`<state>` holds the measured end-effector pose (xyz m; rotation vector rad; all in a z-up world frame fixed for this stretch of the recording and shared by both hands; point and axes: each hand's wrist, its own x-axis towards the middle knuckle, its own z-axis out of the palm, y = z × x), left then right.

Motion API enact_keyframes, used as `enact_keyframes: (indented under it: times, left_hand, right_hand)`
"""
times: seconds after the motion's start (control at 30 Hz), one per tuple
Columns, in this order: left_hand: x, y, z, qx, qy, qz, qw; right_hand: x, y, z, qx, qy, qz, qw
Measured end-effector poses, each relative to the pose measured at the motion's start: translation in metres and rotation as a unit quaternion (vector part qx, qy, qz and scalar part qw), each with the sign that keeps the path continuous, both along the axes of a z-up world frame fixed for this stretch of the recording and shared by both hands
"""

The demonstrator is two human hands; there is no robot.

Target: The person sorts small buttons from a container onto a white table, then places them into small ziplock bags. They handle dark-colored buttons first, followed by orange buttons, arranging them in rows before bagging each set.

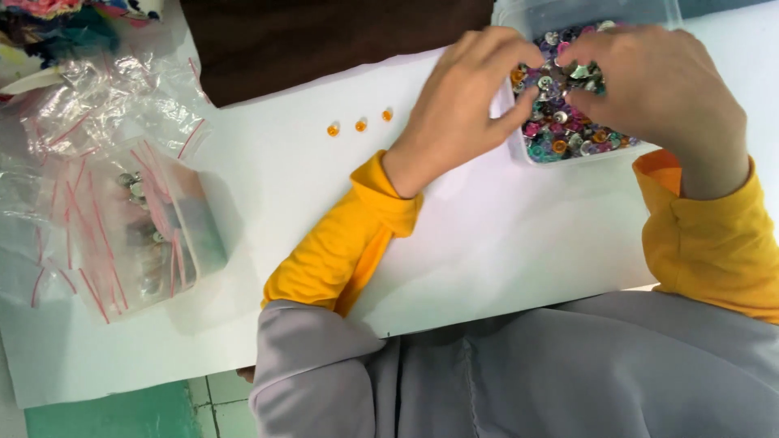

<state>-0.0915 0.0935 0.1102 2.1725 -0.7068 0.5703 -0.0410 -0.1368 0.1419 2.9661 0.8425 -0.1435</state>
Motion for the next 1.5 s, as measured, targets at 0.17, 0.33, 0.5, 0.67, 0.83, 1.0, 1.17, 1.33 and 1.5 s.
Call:
enact_keyframes:
  times: [0.17,0.33,0.5,0.67,0.83,1.0,1.17,1.33,1.5]
  left_hand:
    - [0.037,-0.073,-0.059,0.162,0.082,-0.031,0.983]
    - [0.064,-0.104,-0.079,0.424,0.218,0.061,0.877]
    - [0.089,-0.106,-0.075,0.432,0.289,0.05,0.853]
    - [0.099,-0.089,-0.098,0.313,0.166,0.074,0.932]
    - [0.098,-0.075,-0.078,0.19,0.147,0.007,0.971]
    - [0.099,-0.065,-0.073,0.122,0.177,-0.052,0.975]
    - [0.094,-0.07,-0.08,0.127,0.183,-0.033,0.974]
    - [0.085,-0.093,-0.102,0.224,0.064,0.097,0.968]
    - [0.077,-0.105,-0.108,0.409,0.016,0.175,0.896]
  right_hand:
    - [0.006,-0.009,0.003,-0.098,0.26,-0.16,0.947]
    - [0.007,-0.018,-0.013,-0.027,0.314,-0.175,0.933]
    - [0.023,-0.042,-0.038,0.014,0.282,-0.105,0.954]
    - [0.038,-0.062,-0.057,0.132,0.245,-0.041,0.96]
    - [0.04,-0.062,-0.043,0.193,0.206,-0.045,0.958]
    - [0.038,-0.062,-0.038,0.188,0.206,-0.053,0.959]
    - [0.038,-0.065,-0.046,0.21,0.163,-0.031,0.964]
    - [0.037,-0.059,-0.043,0.282,0.169,-0.017,0.944]
    - [0.036,-0.059,-0.045,0.301,0.195,-0.044,0.933]
